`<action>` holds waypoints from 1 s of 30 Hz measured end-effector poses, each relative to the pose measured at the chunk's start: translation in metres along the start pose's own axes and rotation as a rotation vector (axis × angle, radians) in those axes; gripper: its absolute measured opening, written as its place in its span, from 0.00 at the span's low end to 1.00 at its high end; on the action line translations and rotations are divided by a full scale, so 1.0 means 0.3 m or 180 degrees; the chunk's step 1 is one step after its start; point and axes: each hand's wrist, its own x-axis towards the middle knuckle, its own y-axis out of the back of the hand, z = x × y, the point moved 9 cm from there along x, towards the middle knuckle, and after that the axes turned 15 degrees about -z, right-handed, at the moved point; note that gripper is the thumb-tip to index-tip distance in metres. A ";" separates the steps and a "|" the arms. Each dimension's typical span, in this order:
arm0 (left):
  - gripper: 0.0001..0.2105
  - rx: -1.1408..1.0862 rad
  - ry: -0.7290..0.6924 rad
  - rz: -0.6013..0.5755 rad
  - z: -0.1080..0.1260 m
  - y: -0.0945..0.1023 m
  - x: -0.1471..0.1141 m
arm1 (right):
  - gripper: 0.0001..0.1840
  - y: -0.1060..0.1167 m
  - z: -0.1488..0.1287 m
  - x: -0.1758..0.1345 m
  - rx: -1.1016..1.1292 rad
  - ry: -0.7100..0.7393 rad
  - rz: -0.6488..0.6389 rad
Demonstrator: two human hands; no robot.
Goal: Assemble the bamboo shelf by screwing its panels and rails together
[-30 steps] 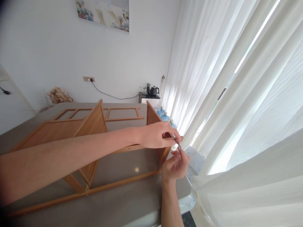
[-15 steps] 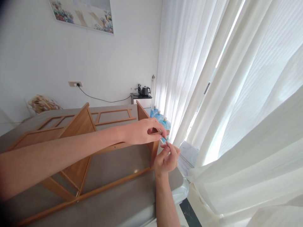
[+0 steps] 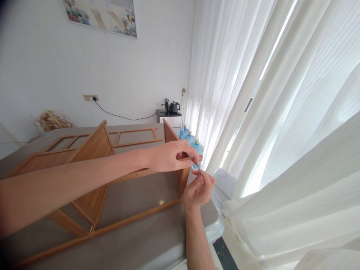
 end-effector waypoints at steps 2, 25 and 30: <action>0.11 -0.0018 0.0005 0.0028 -0.004 -0.001 0.002 | 0.07 0.000 0.000 0.002 0.0024 -0.0033 -0.0096; 0.11 -0.0155 0.0097 0.0040 -0.003 0.008 -0.013 | 0.07 0.090 -0.102 0.175 -0.0526 -0.0562 -0.1451; 0.12 -0.0142 0.0114 -0.0004 -0.001 0.006 -0.012 | 0.08 0.062 -0.118 0.175 -0.0642 -0.0268 -0.1745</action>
